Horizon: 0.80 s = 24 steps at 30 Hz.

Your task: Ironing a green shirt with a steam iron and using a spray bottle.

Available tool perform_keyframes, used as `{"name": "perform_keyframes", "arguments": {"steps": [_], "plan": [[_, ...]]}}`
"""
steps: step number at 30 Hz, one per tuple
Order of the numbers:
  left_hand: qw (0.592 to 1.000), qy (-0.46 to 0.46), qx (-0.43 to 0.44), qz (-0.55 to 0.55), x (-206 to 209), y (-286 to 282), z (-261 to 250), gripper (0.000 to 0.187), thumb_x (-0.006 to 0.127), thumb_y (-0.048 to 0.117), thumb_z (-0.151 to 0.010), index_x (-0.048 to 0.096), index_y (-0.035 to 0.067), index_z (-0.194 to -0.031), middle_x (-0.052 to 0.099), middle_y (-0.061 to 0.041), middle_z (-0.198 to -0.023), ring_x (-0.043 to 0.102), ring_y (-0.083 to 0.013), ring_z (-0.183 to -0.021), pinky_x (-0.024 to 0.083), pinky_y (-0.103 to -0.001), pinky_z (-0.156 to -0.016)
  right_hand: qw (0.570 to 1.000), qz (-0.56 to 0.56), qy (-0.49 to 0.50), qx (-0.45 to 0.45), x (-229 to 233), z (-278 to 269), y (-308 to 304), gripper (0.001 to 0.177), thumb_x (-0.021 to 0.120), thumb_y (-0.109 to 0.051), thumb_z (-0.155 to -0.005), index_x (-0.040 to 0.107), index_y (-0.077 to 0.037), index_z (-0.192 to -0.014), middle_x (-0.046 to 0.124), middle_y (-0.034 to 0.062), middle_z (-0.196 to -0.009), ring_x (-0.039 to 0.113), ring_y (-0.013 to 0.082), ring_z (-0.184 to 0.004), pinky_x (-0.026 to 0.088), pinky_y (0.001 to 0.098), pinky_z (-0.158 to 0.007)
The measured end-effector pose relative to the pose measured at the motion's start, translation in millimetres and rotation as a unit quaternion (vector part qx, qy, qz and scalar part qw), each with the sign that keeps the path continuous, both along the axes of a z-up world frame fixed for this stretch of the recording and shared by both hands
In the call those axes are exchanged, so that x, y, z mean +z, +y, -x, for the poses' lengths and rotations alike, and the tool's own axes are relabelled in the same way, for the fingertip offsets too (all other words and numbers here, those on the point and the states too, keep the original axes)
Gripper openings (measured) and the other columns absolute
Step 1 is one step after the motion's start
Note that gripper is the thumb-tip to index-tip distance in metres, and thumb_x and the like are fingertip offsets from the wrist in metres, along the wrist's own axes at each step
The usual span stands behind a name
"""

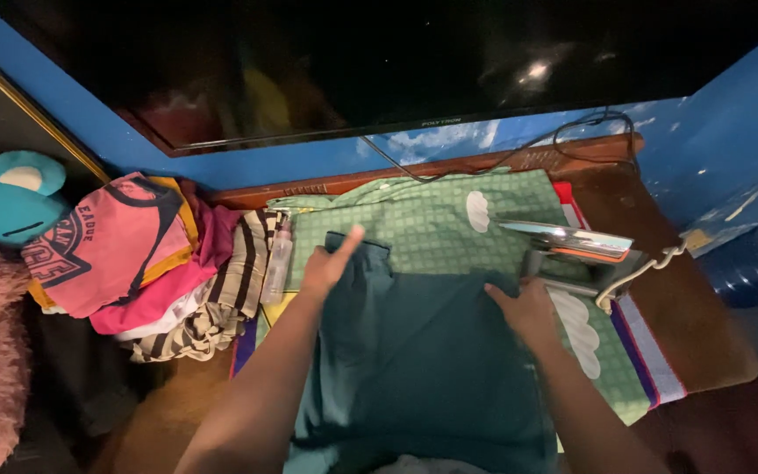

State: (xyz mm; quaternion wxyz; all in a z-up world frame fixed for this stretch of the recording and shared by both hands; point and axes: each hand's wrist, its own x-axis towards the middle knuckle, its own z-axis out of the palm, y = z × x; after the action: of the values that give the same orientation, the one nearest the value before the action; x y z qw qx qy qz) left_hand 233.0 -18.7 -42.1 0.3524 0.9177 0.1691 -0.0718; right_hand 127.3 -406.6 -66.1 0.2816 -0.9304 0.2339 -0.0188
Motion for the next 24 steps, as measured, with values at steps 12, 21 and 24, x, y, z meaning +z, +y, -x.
{"name": "perform_keyframes", "arguments": {"steps": [12,21,24], "plan": [[0.98,-0.193,0.039,0.037,28.5,58.1,-11.2,0.074,0.068,0.06,-0.089,0.061,0.005,-0.138,0.07,-0.022,-0.126,0.066,-0.0365,-0.119,0.051,-0.044,-0.101,0.977,0.149,-0.122,0.088,71.1,0.0,24.5,0.044,0.072,-0.03,-0.093,0.06,-0.011,-0.13,0.064,0.0185,-0.131,0.062,0.0374,-0.12,0.054,0.0504,-0.091],[0.984,0.047,-0.085,-0.148,35.1,62.1,19.9,0.097,0.08,0.064,-0.079,0.043,0.008,-0.15,0.054,-0.02,-0.143,0.056,-0.038,-0.129,0.048,-0.048,-0.102,0.982,0.164,0.011,0.089,69.7,44.5,24.4,0.058,0.058,-0.049,-0.095,0.047,-0.011,-0.137,0.066,0.0212,-0.124,0.069,0.0391,-0.107,0.058,0.0514,-0.082],[0.98,0.018,-0.099,-0.17,-15.1,69.7,23.6,0.073,0.081,0.054,-0.082,0.06,0.006,-0.133,0.069,-0.022,-0.12,0.067,-0.0378,-0.117,0.054,-0.049,-0.099,0.976,0.176,0.107,0.073,65.9,54.4,24.9,0.063,0.05,-0.057,-0.1,0.041,-0.012,-0.143,0.071,0.0207,-0.114,0.073,0.0406,-0.097,0.059,0.0531,-0.077]]}}
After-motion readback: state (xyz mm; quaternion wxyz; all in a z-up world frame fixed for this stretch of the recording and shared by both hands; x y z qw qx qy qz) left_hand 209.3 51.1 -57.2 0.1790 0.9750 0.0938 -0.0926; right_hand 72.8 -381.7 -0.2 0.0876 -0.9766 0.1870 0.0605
